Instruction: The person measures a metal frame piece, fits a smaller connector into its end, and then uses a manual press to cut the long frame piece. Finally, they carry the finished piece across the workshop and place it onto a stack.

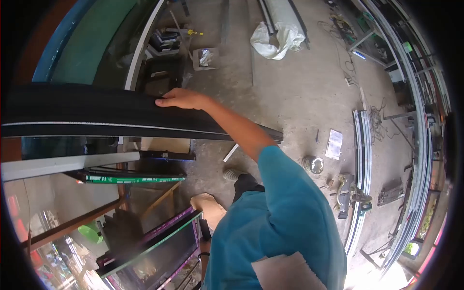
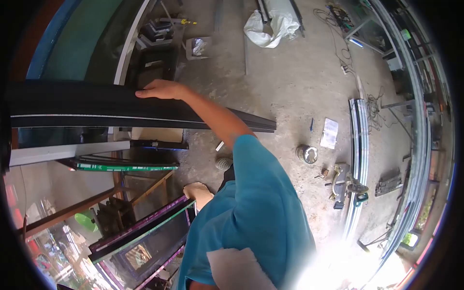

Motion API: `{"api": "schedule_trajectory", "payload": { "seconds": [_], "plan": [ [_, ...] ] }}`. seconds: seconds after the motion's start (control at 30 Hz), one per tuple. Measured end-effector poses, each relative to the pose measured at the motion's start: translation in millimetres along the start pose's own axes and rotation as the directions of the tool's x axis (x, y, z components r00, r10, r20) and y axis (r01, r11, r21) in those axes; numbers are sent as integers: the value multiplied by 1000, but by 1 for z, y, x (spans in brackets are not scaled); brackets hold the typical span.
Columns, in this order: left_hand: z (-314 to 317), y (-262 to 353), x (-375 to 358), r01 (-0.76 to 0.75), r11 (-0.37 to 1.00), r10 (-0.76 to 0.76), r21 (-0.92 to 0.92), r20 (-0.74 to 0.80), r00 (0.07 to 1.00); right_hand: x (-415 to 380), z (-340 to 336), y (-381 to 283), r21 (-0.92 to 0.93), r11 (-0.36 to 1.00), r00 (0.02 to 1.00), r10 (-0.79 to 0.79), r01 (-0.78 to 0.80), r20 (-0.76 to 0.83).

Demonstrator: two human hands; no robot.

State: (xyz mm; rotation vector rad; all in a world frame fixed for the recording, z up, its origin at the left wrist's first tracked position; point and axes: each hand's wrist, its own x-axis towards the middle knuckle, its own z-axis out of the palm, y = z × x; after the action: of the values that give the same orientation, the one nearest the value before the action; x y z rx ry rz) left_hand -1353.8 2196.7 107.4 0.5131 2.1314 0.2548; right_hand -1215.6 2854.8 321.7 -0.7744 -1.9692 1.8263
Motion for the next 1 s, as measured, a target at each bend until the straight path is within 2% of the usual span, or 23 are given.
{"api": "schedule_trajectory", "payload": {
  "seconds": [0.03,0.2,0.27,0.33,0.4,0.47,0.5,0.6,0.63,0.73,0.77,1.0],
  "plan": [
    [-2,3,-2,-4,1000,4,4,-4,1000,-1,3,-1,-17,1000,1000,0,0,19],
    [-9,43,-12,-4,1000,3,-22,-33,999,-35,20,-2,-33,977,958,-215,213,-192],
    [4,34,1,-40,999,44,29,-130,991,-51,26,10,-173,941,927,-322,291,-193],
    [6,46,2,69,997,-70,-23,-42,997,-69,29,15,-292,916,917,-340,274,-206],
    [15,53,-1,1,997,-6,-79,-66,998,-81,33,26,-399,876,904,-374,271,-206],
    [24,64,-8,23,977,-32,-212,-39,999,-84,31,41,-506,812,879,-435,291,-193],
    [32,62,-8,18,967,-29,-255,-39,999,-85,33,45,-523,808,867,-442,273,-230],
    [47,58,-13,65,973,-66,-224,3,998,-89,31,37,-507,859,944,-225,75,-240],
    [56,48,-12,46,977,-51,-208,-18,999,-87,29,33,-541,835,930,-271,100,-248],
    [66,47,-24,84,966,-90,-243,-14,996,-82,20,31,-533,837,947,-261,125,-189],
    [69,47,-28,109,965,-118,-238,-24,993,-81,21,32,-578,798,927,-329,171,-179],
    [77,41,-46,224,938,-230,-263,10,973,-94,19,8,-559,810,941,-305,177,-144]
  ]
}}
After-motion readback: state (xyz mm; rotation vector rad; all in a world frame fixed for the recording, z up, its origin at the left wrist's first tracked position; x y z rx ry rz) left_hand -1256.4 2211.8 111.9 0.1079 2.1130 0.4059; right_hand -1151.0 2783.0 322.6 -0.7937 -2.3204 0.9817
